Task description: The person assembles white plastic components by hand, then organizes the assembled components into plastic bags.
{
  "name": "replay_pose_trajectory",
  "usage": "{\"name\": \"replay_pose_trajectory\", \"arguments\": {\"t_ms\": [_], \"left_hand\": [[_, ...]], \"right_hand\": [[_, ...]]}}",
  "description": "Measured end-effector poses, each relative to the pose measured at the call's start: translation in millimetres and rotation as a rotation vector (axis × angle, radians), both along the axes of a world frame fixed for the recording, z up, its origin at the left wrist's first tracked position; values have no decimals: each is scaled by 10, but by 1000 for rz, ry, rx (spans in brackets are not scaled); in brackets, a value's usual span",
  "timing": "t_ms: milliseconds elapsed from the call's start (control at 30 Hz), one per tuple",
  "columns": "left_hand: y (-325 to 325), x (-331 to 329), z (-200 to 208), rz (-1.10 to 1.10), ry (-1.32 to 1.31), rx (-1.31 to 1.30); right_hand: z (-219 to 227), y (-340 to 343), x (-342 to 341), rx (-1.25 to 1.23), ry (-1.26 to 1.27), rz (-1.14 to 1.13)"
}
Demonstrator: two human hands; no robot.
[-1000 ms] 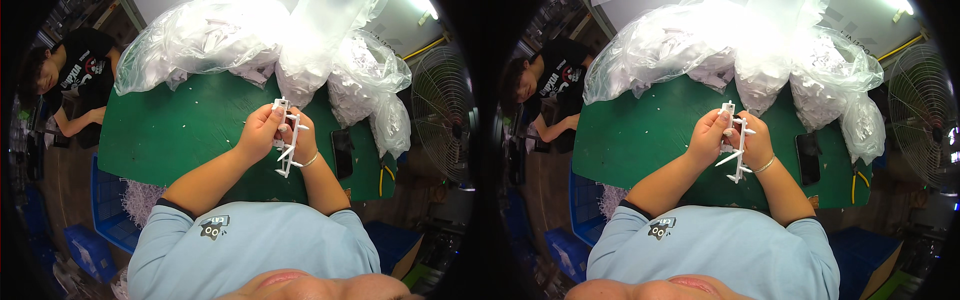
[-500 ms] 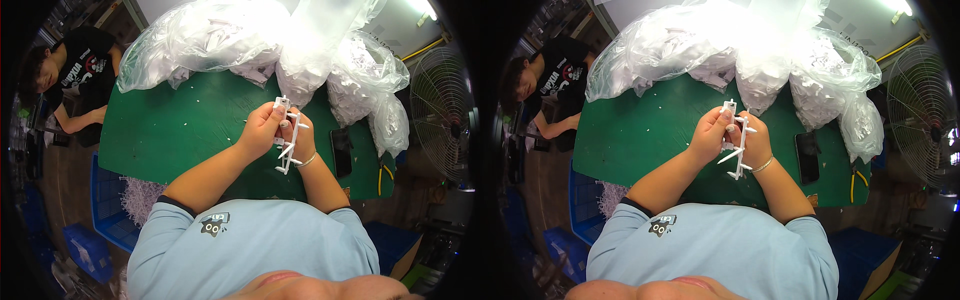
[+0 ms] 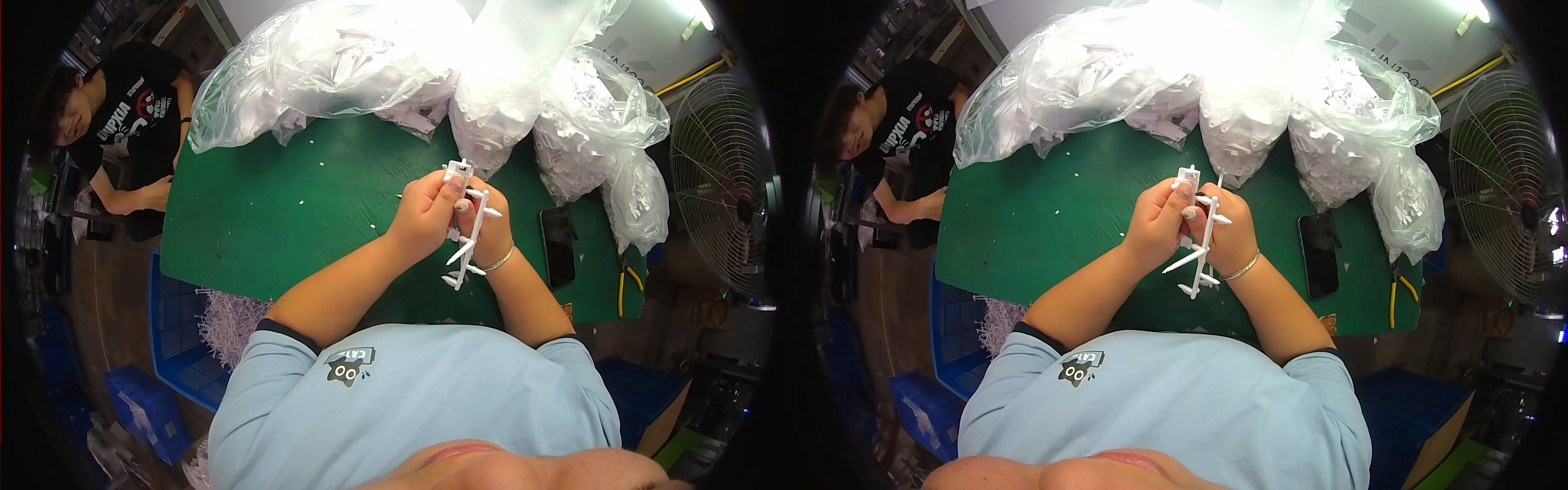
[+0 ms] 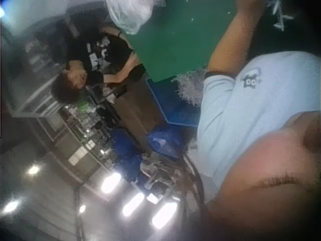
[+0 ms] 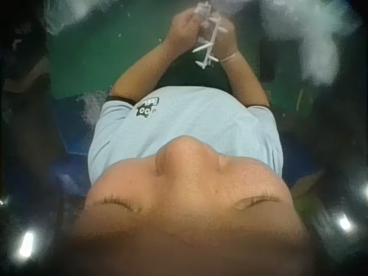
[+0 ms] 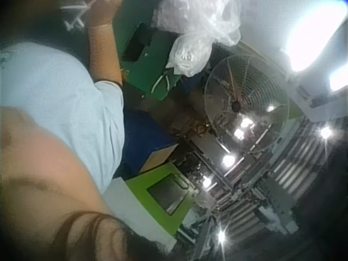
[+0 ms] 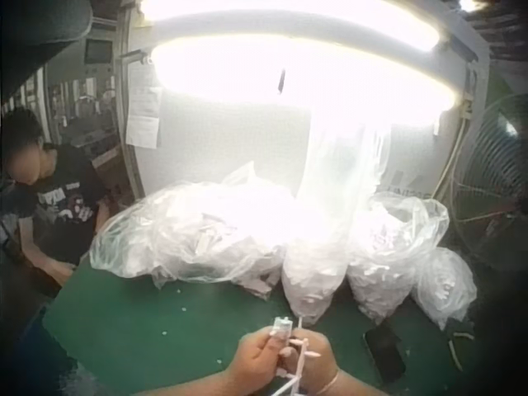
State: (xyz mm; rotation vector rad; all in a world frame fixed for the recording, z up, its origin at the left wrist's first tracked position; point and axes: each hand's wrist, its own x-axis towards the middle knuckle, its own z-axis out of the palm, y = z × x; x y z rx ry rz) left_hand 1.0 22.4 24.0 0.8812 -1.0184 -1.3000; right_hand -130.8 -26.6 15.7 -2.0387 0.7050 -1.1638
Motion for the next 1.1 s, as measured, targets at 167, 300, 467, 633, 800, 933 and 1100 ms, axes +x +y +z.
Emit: {"name": "replay_pose_trajectory", "arguments": {"t_ms": [167,300,467,633,800,933,1100], "left_hand": [[12,-19,51,47,-25,-9],[15,-36,36,70,-18,-5],[19,-43,30,113,-80,-13],[-1,-45,-16,132,-84,-7],[-15,-54,-11,135,-58,31],[-31,-73,-35,208,-63,8],[-13,-72,-15,212,-80,22]], "right_hand": [[-30,12,-5,85,16,21],[-72,13,-4,77,21,9],[-15,44,2,153,36,22],[-9,44,12,183,36,30],[-44,56,15,256,32,4],[-46,64,24,270,3,2],[-46,82,31,240,30,-7]]}}
